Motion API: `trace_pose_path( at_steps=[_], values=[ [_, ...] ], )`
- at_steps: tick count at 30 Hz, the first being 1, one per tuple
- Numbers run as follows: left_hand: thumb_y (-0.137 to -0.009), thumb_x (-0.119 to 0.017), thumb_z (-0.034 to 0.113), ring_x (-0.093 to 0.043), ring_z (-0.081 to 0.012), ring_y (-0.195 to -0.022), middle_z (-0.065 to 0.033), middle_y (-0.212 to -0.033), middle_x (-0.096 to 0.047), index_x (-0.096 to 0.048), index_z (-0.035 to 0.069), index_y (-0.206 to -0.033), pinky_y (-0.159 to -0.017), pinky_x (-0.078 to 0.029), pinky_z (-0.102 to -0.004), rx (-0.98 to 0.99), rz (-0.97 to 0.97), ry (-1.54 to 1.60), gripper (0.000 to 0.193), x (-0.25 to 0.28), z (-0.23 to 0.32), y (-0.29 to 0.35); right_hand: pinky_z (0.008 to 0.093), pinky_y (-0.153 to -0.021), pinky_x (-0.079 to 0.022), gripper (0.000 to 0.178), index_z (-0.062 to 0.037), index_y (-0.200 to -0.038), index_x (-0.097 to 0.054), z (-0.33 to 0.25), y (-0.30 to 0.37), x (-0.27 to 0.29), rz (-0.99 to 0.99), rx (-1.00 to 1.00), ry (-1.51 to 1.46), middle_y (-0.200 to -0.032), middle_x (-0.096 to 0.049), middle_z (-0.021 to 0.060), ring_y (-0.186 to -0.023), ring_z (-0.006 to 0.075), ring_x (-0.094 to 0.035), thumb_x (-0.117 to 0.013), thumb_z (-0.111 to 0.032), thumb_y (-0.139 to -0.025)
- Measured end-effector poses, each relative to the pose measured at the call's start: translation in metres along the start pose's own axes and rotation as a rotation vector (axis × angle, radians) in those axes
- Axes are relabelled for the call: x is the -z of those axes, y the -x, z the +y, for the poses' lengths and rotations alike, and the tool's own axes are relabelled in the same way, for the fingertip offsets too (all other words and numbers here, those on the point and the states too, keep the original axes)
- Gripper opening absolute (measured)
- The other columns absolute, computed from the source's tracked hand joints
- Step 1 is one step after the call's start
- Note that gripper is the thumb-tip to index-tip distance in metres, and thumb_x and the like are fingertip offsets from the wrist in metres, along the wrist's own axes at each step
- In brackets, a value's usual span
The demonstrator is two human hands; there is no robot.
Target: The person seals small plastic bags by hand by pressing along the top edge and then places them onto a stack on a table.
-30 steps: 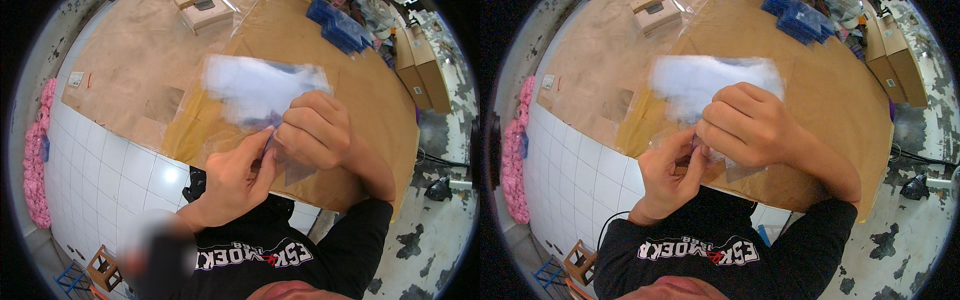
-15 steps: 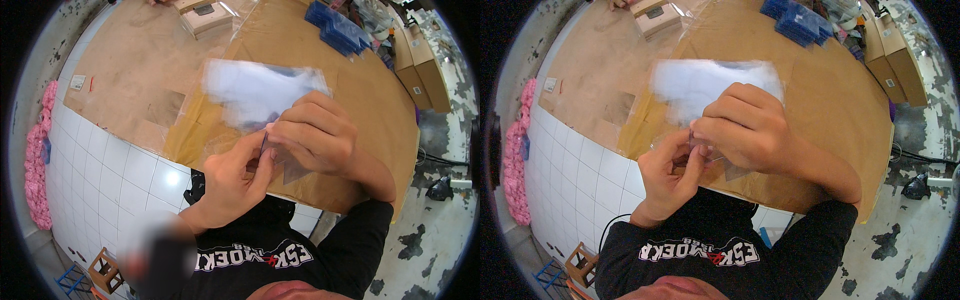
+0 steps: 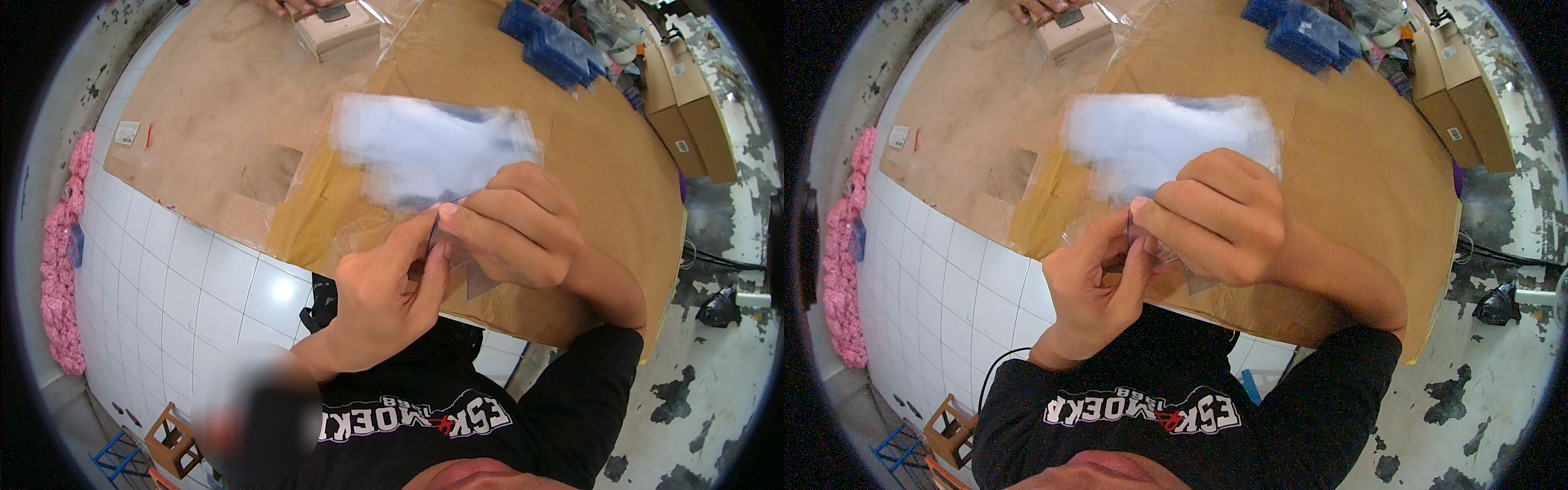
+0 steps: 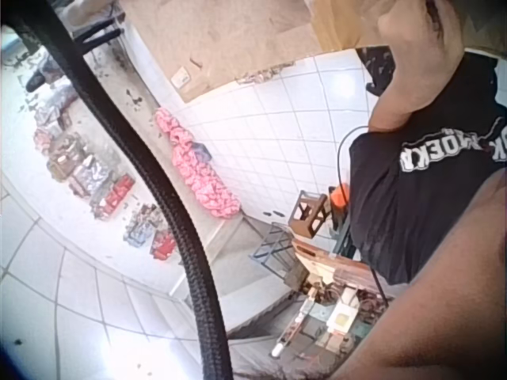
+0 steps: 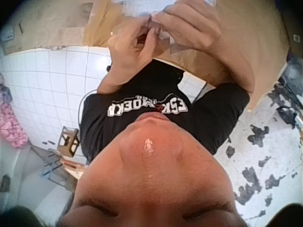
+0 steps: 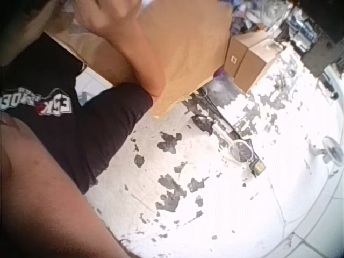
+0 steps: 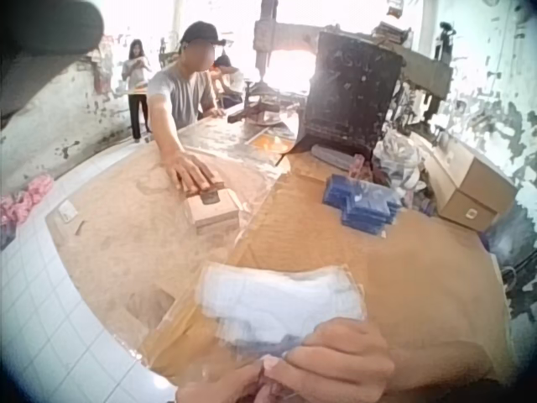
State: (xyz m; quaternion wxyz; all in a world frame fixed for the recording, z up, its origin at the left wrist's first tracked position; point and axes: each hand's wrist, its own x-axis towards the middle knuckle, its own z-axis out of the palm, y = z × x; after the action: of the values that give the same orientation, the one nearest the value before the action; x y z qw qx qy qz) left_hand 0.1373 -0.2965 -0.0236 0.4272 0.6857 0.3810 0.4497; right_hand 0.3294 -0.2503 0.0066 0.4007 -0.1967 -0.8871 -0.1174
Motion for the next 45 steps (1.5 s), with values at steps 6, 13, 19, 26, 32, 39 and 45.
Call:
trace_pose_path(
  at_steps=[6, 13, 19, 26, 32, 39, 45],
  values=[
    [-0.091, -0.060, -0.006, -0.071, -0.0142, -0.078, -0.0166, -0.086, -0.073, -0.058, -0.009, -0.120, -0.068, -0.057, -0.0243, 0.000, 0.026, -0.020, 0.029, -0.001, -0.001, 0.001, 0.0281, -0.051, -0.044, 0.044, 0.0071, -0.088, -0.069, -0.001, 0.001, -0.001, 0.002, 0.064, 0.058, -0.076, -0.058, 0.0070, -0.063, 0.0183, -0.054, -0.064, -0.010, -0.048],
    [-0.092, -0.060, -0.006, -0.071, -0.0144, -0.079, -0.0170, -0.088, -0.073, -0.057, -0.008, -0.121, -0.069, -0.057, -0.0244, -0.011, 0.021, -0.023, 0.030, -0.002, -0.003, 0.001, 0.0285, -0.051, -0.045, 0.045, 0.0080, -0.089, -0.068, -0.001, 0.003, -0.003, 0.009, 0.059, 0.044, -0.076, -0.058, 0.0072, -0.062, 0.0187, -0.054, -0.064, -0.009, -0.048],
    [-0.092, -0.059, -0.006, -0.071, -0.0152, -0.081, -0.0168, -0.090, -0.073, -0.056, -0.008, -0.122, -0.070, -0.057, -0.0252, 0.000, 0.015, 0.000, 0.030, -0.002, -0.003, 0.002, 0.0283, -0.051, -0.045, 0.045, 0.0078, -0.090, -0.068, 0.000, 0.002, -0.001, 0.000, 0.045, 0.011, -0.076, -0.057, 0.0075, -0.063, 0.0190, -0.055, -0.065, -0.010, -0.049],
    [-0.092, -0.058, -0.006, -0.071, -0.0156, -0.082, -0.0180, -0.091, -0.072, -0.056, -0.009, -0.123, -0.072, -0.058, -0.0264, 0.026, -0.014, -0.001, 0.031, 0.002, 0.001, 0.001, 0.0301, -0.054, -0.046, 0.039, 0.0038, -0.086, -0.066, 0.002, -0.004, -0.001, -0.023, 0.022, -0.008, -0.077, -0.058, 0.0079, -0.064, 0.0208, -0.056, -0.067, -0.013, -0.051],
    [-0.092, -0.058, -0.007, -0.072, -0.0163, -0.082, -0.0180, -0.090, -0.072, -0.056, -0.009, -0.122, -0.072, -0.058, -0.0268, 0.051, -0.001, 0.108, 0.030, -0.001, 0.000, -0.001, 0.0304, -0.058, -0.047, 0.033, 0.0004, -0.083, -0.066, 0.002, -0.005, 0.000, -0.010, -0.080, -0.046, -0.077, -0.059, 0.0070, -0.067, 0.0213, -0.057, -0.072, -0.016, -0.055],
    [-0.087, -0.060, -0.009, -0.073, -0.0183, -0.081, -0.0175, -0.090, -0.073, -0.058, -0.007, -0.120, -0.072, -0.058, -0.0279, -0.010, -0.015, 0.017, 0.032, 0.000, 0.003, -0.004, 0.0305, -0.058, -0.047, 0.036, 0.0001, -0.081, -0.064, 0.001, -0.009, 0.006, -0.060, -0.034, 0.047, -0.078, -0.058, 0.0070, -0.067, 0.0214, -0.057, -0.067, -0.019, -0.051],
    [-0.085, -0.060, -0.007, -0.074, -0.0193, -0.081, -0.0183, -0.087, -0.073, -0.060, -0.006, -0.119, -0.072, -0.058, -0.0289, -0.040, -0.043, -0.035, 0.034, 0.000, 0.004, -0.006, 0.0302, -0.057, -0.046, 0.038, 0.0016, -0.079, -0.061, -0.004, -0.011, 0.011, -0.109, -0.002, 0.091, -0.077, -0.055, 0.0072, -0.067, 0.0209, -0.056, -0.058, -0.017, -0.046]
  ],
)
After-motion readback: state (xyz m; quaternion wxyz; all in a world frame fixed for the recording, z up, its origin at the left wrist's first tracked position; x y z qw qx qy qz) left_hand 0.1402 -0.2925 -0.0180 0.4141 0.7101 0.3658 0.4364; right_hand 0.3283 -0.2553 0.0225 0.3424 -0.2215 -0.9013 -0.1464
